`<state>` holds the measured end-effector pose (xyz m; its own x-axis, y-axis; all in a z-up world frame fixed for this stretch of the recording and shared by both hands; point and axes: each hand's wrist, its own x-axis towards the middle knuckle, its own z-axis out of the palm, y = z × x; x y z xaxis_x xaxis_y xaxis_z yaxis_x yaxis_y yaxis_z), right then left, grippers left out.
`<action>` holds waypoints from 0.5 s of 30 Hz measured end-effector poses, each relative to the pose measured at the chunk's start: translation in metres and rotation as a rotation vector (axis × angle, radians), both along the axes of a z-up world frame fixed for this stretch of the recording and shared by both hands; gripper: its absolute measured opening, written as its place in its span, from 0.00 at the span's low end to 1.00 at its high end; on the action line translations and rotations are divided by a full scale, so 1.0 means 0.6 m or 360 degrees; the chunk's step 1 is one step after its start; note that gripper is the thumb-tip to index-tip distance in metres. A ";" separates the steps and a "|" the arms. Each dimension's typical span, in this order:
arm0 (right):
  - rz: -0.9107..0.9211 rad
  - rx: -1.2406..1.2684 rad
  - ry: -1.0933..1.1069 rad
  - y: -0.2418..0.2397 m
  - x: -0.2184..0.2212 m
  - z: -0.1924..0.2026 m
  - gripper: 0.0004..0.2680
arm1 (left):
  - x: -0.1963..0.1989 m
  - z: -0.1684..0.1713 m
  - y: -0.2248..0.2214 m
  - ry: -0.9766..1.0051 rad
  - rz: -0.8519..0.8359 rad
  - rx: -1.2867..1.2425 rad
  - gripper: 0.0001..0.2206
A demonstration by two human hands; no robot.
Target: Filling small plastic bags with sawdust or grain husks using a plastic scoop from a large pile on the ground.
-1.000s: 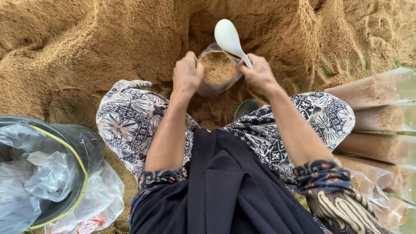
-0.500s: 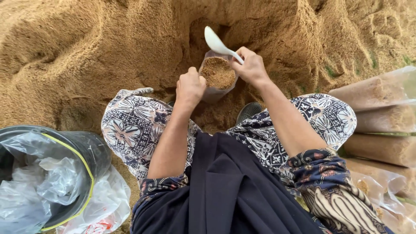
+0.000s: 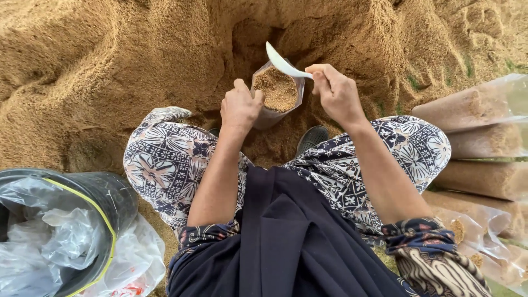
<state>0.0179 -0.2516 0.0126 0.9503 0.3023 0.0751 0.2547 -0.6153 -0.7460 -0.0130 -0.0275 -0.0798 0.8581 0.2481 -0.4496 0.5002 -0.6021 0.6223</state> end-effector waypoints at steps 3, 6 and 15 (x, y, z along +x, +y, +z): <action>0.0263 -0.0123 -0.0101 -0.011 -0.012 0.019 0.06 | -0.002 -0.015 0.003 0.0015 -0.0007 0.0029 0.17; 0.0436 -0.0410 -0.0147 -0.015 -0.011 0.015 0.08 | -0.006 -0.012 0.006 0.0020 -0.0047 0.0042 0.17; 0.0387 -0.0706 -0.0122 0.019 -0.006 -0.007 0.08 | -0.011 -0.007 -0.002 -0.0068 -0.0055 0.0045 0.17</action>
